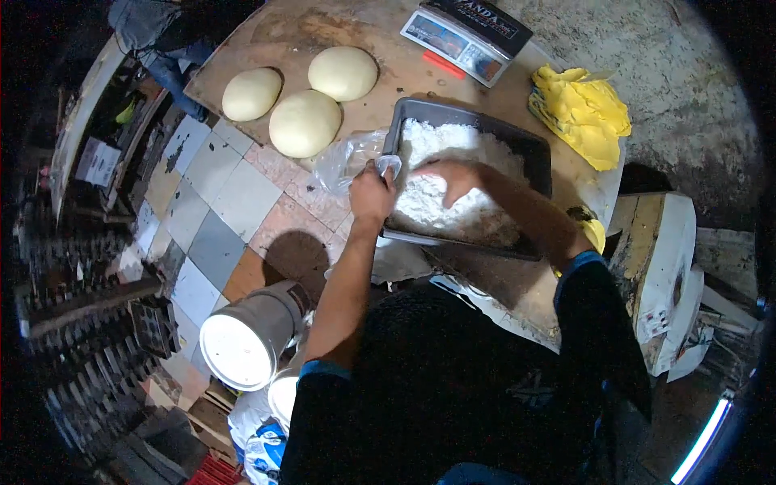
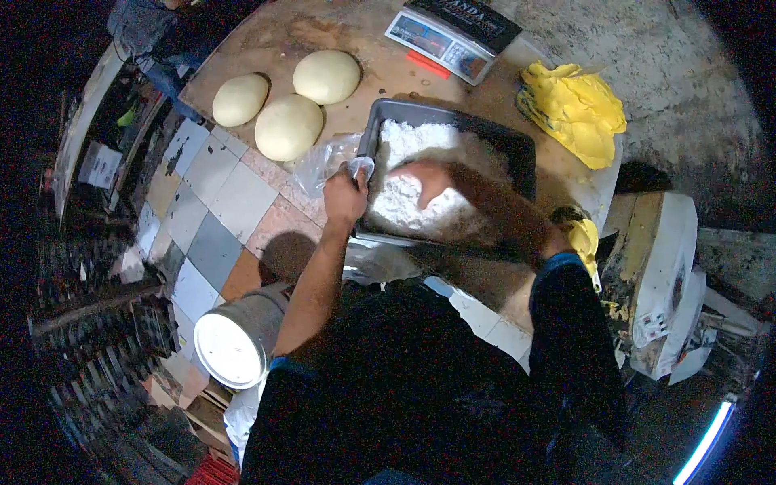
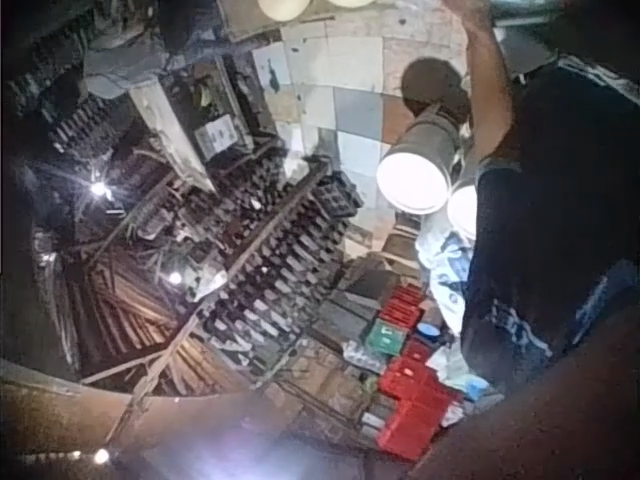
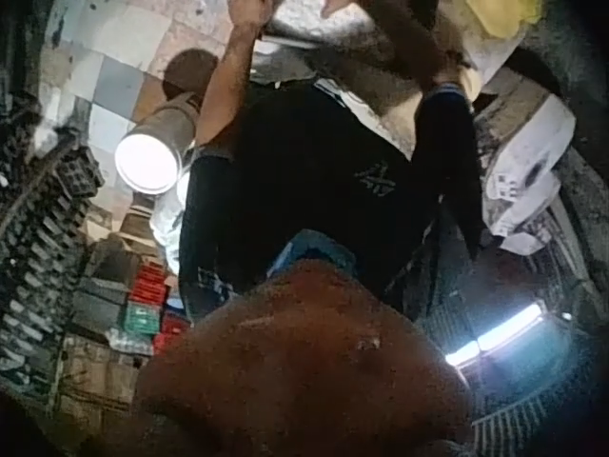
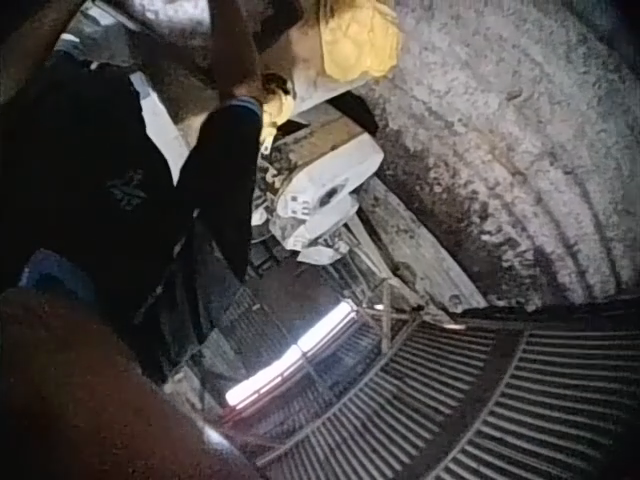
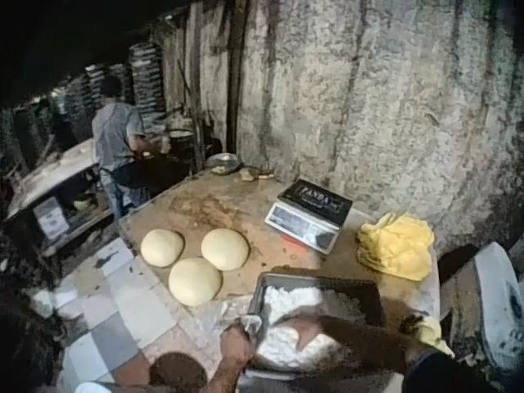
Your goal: The recorder prepares a tray of dough by adding flour and ingredients and mixing it by hand in a bakery setting.
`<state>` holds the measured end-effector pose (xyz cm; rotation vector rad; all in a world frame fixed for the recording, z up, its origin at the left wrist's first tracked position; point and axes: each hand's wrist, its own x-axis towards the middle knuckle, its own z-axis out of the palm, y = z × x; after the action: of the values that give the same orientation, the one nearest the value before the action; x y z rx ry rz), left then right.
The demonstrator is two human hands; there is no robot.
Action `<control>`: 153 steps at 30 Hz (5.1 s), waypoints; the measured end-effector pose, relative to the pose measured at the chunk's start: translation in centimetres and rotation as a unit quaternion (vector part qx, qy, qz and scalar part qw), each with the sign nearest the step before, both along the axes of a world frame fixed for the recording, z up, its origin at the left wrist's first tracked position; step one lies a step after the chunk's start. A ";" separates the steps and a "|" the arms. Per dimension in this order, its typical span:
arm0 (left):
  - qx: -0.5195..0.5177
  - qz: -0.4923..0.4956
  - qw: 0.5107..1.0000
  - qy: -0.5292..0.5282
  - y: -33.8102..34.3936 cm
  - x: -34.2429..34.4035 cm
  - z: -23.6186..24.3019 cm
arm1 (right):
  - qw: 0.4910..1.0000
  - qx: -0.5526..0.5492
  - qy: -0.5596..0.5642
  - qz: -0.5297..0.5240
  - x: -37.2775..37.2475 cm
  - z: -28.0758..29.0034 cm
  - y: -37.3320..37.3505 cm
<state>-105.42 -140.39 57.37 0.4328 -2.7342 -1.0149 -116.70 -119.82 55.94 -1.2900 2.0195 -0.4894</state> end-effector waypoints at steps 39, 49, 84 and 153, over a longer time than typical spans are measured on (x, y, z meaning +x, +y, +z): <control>0.018 -0.019 1.000 0.000 -0.2 0.0 0.1 | 0.986 -0.018 0.152 0.064 7.2 3.7 7.7; -0.005 -0.026 0.999 -0.029 0.0 -0.3 0.9 | 0.980 -0.001 0.124 -0.155 6.9 1.5 5.0; 0.004 -0.018 1.000 0.024 -0.1 -0.2 -0.1 | 0.932 -0.016 0.100 -0.349 0.0 -2.1 -0.6; 0.031 -0.033 0.998 0.043 0.1 -0.7 -0.1 | 0.945 0.063 0.008 -0.322 -1.4 -1.9 1.7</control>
<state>-106.07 -140.25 57.29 0.3035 -2.6612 -1.1115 -118.06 -118.08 54.07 -0.5307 2.4241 -0.6270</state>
